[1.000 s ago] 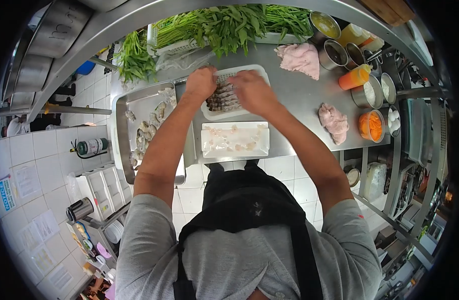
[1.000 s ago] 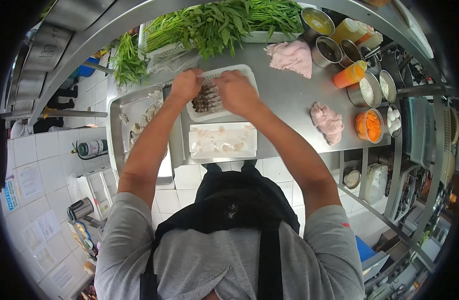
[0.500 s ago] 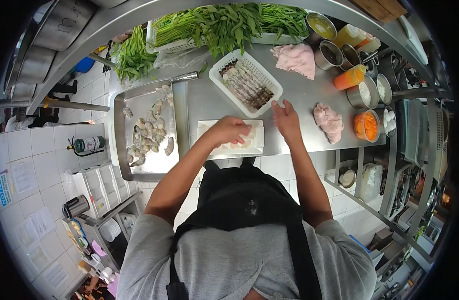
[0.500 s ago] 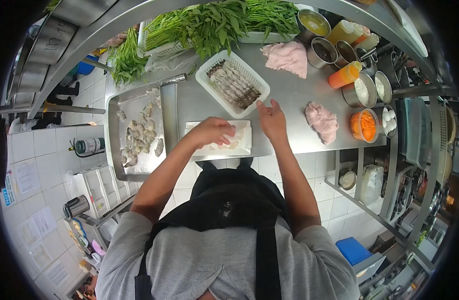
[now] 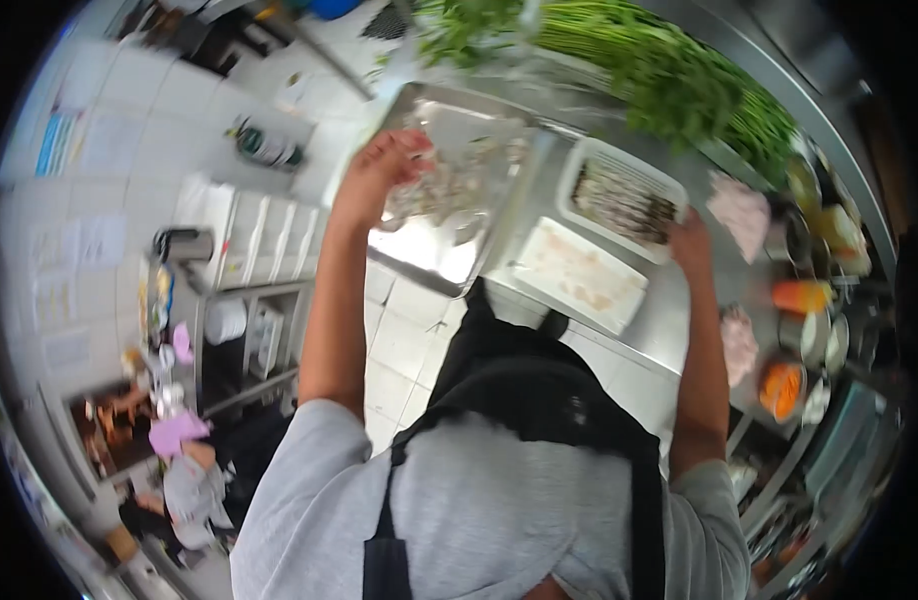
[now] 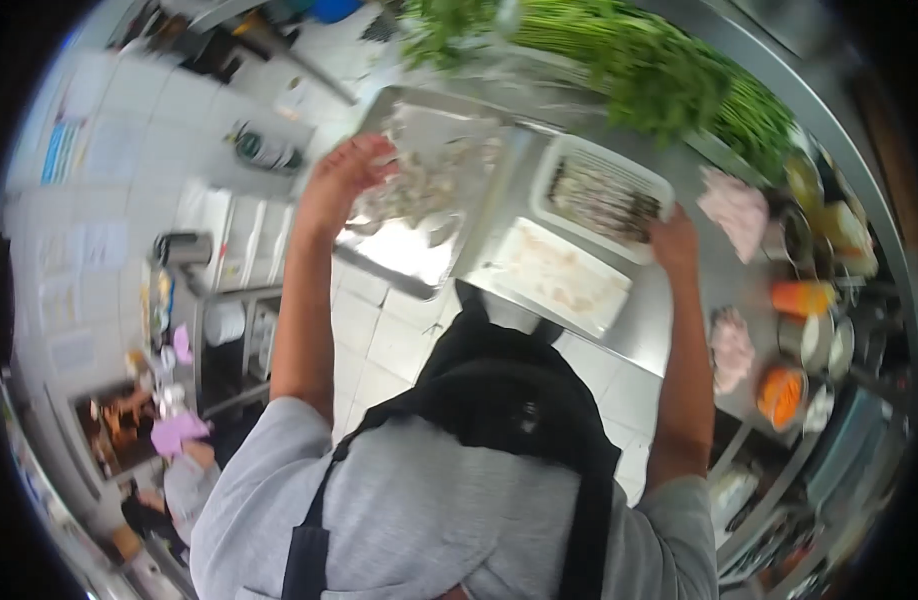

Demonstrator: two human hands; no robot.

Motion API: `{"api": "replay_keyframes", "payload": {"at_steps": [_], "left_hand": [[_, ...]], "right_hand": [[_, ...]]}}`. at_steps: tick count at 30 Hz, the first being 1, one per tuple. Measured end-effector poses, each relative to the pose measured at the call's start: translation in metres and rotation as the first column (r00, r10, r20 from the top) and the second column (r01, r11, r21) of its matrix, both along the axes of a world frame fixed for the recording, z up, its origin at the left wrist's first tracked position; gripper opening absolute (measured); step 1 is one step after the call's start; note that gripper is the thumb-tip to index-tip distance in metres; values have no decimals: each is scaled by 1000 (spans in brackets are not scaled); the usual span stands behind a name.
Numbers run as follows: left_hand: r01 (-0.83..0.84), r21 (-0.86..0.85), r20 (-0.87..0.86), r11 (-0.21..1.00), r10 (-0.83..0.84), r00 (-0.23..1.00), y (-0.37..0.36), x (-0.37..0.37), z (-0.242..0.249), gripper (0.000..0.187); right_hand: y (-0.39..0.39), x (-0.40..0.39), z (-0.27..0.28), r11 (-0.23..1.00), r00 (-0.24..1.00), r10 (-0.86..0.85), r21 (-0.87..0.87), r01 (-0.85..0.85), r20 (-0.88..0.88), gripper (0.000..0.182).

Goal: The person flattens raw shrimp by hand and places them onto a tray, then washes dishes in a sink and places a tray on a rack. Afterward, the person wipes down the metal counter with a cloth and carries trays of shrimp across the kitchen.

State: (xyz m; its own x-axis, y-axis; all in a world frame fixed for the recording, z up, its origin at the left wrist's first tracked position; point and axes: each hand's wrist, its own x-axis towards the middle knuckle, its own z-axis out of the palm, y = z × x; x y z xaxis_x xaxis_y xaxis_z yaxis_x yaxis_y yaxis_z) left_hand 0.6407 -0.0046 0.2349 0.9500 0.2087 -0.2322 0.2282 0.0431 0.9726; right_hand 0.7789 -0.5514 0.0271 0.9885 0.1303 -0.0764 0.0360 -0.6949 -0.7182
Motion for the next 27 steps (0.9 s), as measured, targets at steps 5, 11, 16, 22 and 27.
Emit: {"api": "replay_keyframes", "payload": {"at_steps": [5, 11, 16, 22, 27], "left_hand": [[-183, 640, 52, 747, 195, 979, 105, -34, -27, 38], [144, 962, -145, 233, -11, 989, 59, -45, -94, 42], [266, 923, -332, 279, 225, 916, 32, -58, -89, 43], [295, 922, -329, 250, 104, 939, 32, -73, -101, 29], [72, 994, -76, 79, 41, 996, 37, -82, -110, 23]], "right_hand": [[32, -3, 65, 948, 999, 0, -318, -16, -49, 61], [79, -34, 136, 988, 1000, -7, -152, 3, -23, 70], [126, -62, 163, 981, 987, 160, -111, -158, 7, 64], [163, -89, 171, 943, 951, 291, -137, -304, -108, 63], [187, -116, 161, 924, 918, 370, -48, -379, -143, 62]]}}
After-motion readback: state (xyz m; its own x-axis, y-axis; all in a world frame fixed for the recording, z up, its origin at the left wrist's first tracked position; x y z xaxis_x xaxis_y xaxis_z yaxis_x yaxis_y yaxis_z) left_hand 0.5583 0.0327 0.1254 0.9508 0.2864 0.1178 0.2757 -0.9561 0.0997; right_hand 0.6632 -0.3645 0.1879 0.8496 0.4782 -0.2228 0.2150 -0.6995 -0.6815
